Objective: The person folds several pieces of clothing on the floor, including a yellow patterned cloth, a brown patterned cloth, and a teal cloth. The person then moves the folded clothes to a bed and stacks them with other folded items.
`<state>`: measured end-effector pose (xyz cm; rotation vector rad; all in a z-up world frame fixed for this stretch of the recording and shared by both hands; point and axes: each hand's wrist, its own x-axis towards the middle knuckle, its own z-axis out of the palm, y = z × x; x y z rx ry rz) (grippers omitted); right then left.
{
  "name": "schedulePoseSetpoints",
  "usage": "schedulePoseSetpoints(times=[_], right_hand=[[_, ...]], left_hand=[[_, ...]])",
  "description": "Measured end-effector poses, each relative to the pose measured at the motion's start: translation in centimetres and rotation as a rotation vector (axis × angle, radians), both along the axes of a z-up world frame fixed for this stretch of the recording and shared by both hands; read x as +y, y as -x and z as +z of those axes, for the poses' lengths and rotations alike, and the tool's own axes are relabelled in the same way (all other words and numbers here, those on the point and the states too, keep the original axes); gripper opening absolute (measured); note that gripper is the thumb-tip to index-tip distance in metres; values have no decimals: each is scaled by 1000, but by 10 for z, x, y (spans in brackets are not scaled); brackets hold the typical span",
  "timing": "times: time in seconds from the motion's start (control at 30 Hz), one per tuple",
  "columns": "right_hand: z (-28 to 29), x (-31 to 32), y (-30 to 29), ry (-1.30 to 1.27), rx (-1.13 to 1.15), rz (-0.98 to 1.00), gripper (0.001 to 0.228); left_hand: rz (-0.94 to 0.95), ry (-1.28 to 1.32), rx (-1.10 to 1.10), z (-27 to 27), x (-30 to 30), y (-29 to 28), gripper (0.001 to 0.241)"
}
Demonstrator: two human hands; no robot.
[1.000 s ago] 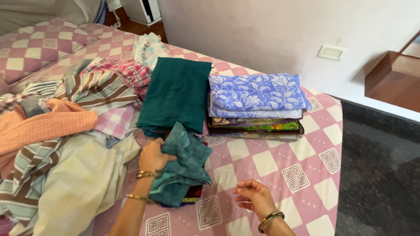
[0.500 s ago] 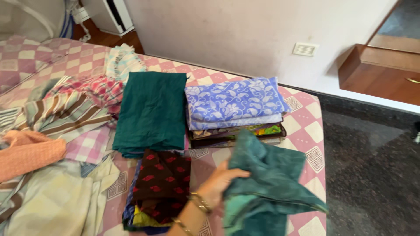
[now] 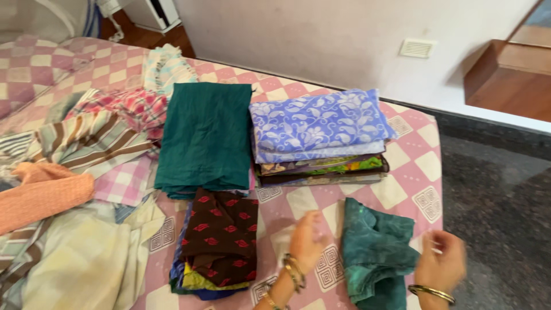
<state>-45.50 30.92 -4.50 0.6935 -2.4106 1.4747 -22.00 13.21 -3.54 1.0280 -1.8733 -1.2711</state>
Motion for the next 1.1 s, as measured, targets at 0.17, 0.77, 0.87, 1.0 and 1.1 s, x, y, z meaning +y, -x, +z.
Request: schedulePoseSetpoints(times=[0.17, 0.77, 0.87, 1.0, 1.1], right_hand=[[-7, -64, -57, -494, -318, 708, 33], [-27, -56, -76, -589, -213, 679, 31], [-23, -56, -76, -570, -193, 693, 32], [-24, -57, -77, -568, -174, 689, 32], [-32, -55, -74, -587, -197, 685, 33]], left_hand=[[502, 406, -152, 50, -56, -120, 30], [366, -88, -619, 53, -123, -208, 55], [187, -223, -200, 62, -113, -187, 42], [-83, -507, 292, 82, -94, -155, 38], [-207, -681, 387, 87, -78, -134, 42]])
